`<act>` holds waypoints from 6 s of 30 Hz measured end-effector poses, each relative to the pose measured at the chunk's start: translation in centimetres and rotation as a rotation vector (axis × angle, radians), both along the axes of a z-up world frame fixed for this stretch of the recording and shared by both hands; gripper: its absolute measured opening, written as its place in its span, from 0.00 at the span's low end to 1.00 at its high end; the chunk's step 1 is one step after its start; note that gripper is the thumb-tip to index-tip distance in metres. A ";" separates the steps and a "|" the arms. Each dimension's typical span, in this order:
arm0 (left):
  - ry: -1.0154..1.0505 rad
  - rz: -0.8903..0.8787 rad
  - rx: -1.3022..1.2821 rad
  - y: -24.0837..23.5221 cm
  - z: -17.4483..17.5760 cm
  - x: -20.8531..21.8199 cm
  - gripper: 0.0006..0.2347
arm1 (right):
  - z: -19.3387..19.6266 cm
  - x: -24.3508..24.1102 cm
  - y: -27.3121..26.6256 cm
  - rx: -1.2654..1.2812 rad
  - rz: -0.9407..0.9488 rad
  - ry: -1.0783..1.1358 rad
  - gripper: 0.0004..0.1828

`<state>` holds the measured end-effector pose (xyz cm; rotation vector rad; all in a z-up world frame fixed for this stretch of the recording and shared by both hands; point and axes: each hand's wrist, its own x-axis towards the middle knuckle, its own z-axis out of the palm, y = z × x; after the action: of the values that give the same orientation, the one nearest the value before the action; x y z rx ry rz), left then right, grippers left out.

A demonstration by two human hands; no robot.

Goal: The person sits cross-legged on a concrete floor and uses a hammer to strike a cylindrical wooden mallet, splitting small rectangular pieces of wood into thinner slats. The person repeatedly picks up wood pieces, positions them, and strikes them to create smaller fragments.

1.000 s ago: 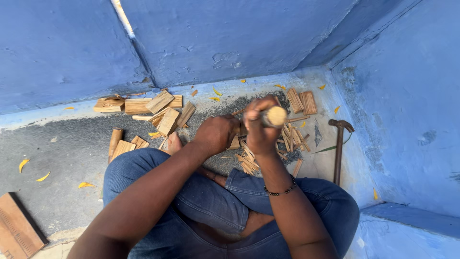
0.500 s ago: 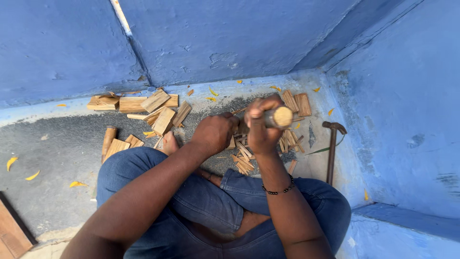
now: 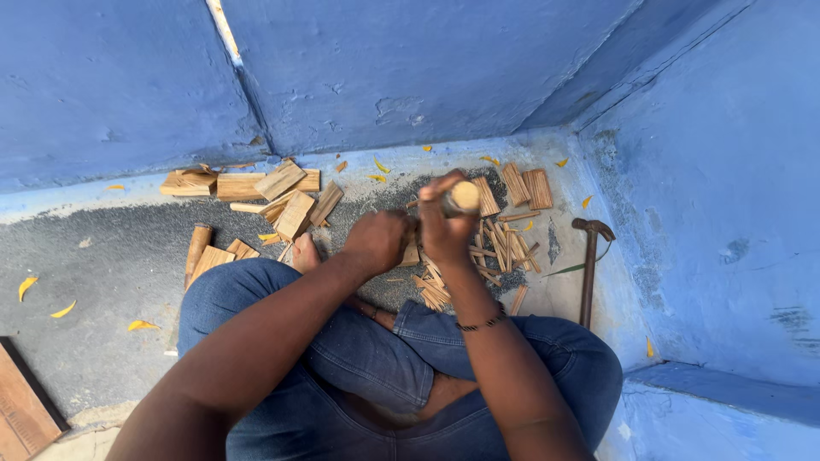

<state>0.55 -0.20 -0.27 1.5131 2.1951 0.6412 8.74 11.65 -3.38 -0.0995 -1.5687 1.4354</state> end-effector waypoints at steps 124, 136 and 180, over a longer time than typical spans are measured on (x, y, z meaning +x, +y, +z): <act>0.066 0.029 -0.080 0.7 -1.6 0.6 0.07 | 3.0 -0.2 -0.8 0.011 0.024 -0.009 0.14; 0.114 0.021 0.032 0.4 -2.2 0.3 0.12 | 2.3 0.2 -0.2 -0.098 0.076 0.088 0.12; 0.037 0.027 0.023 0.2 -1.9 0.0 0.09 | 2.2 0.9 -0.4 0.007 0.047 0.016 0.15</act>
<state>0.53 0.03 -2.17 1.5209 2.2466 0.6539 9.65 11.20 -1.20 -0.0478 -1.5724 1.4634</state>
